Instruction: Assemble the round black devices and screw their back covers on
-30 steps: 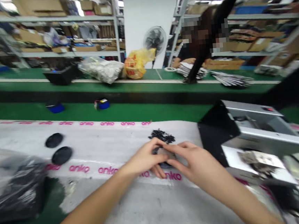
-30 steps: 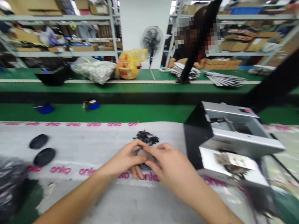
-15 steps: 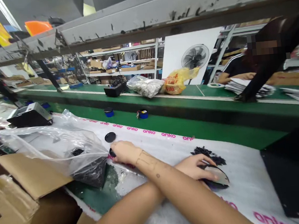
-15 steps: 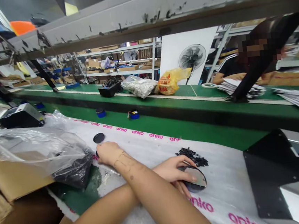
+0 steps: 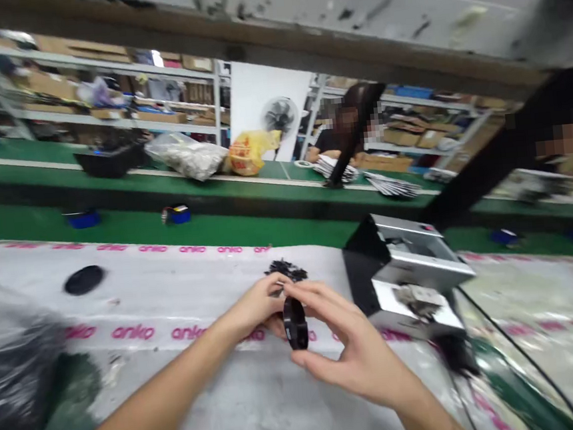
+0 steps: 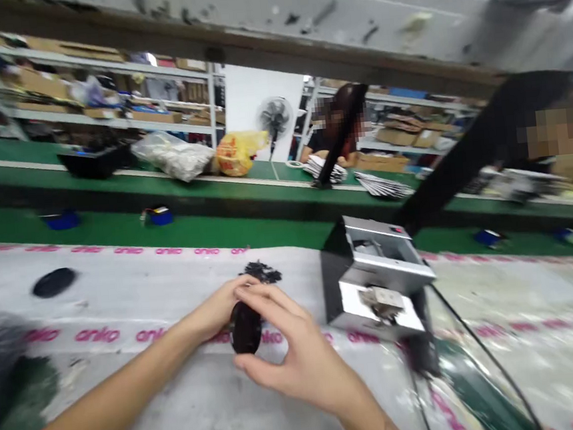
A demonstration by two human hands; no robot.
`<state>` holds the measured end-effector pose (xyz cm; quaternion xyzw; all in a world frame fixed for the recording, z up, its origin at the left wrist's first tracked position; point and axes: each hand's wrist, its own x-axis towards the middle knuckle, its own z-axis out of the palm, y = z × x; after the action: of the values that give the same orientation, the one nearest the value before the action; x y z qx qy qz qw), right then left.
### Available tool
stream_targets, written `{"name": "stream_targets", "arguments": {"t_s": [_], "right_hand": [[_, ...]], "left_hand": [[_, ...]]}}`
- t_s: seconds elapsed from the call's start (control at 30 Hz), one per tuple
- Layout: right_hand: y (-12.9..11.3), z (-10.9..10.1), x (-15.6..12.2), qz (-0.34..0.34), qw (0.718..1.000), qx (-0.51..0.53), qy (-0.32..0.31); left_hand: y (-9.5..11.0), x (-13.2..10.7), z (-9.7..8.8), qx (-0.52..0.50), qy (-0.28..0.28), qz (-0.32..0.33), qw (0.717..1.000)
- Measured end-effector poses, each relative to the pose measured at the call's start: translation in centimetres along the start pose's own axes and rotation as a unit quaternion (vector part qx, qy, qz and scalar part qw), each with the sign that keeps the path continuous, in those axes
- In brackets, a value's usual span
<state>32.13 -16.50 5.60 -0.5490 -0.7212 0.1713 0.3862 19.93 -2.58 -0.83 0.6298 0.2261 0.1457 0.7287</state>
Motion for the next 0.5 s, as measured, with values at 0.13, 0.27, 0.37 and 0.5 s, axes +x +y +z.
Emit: {"name": "stream_targets", "arguments": {"t_s": [0.13,0.27,0.37,0.5], "right_hand": [[3.1,-0.6,-6.3,0.118,0.976,-0.180,0.032],[4.6,-0.5,-8.8,0.162,0.957,-0.241,0.006],[4.9,-0.5,-8.5,0.137,0.971,-0.189,0.046],[5.5,-0.1,-8.2,0.086,0.978,-0.116,0.149]], "left_hand": [[-1.1,0.1,2.3,-0.031,-0.063,-0.065,0.995],[-1.0,-0.6,4.6,-0.025,-0.055,-0.099,0.993],[-0.6,-0.7,5.1,-0.005,-0.047,-0.104,0.993],[-0.5,-0.6,4.8,-0.003,-0.063,-0.097,0.993]]}}
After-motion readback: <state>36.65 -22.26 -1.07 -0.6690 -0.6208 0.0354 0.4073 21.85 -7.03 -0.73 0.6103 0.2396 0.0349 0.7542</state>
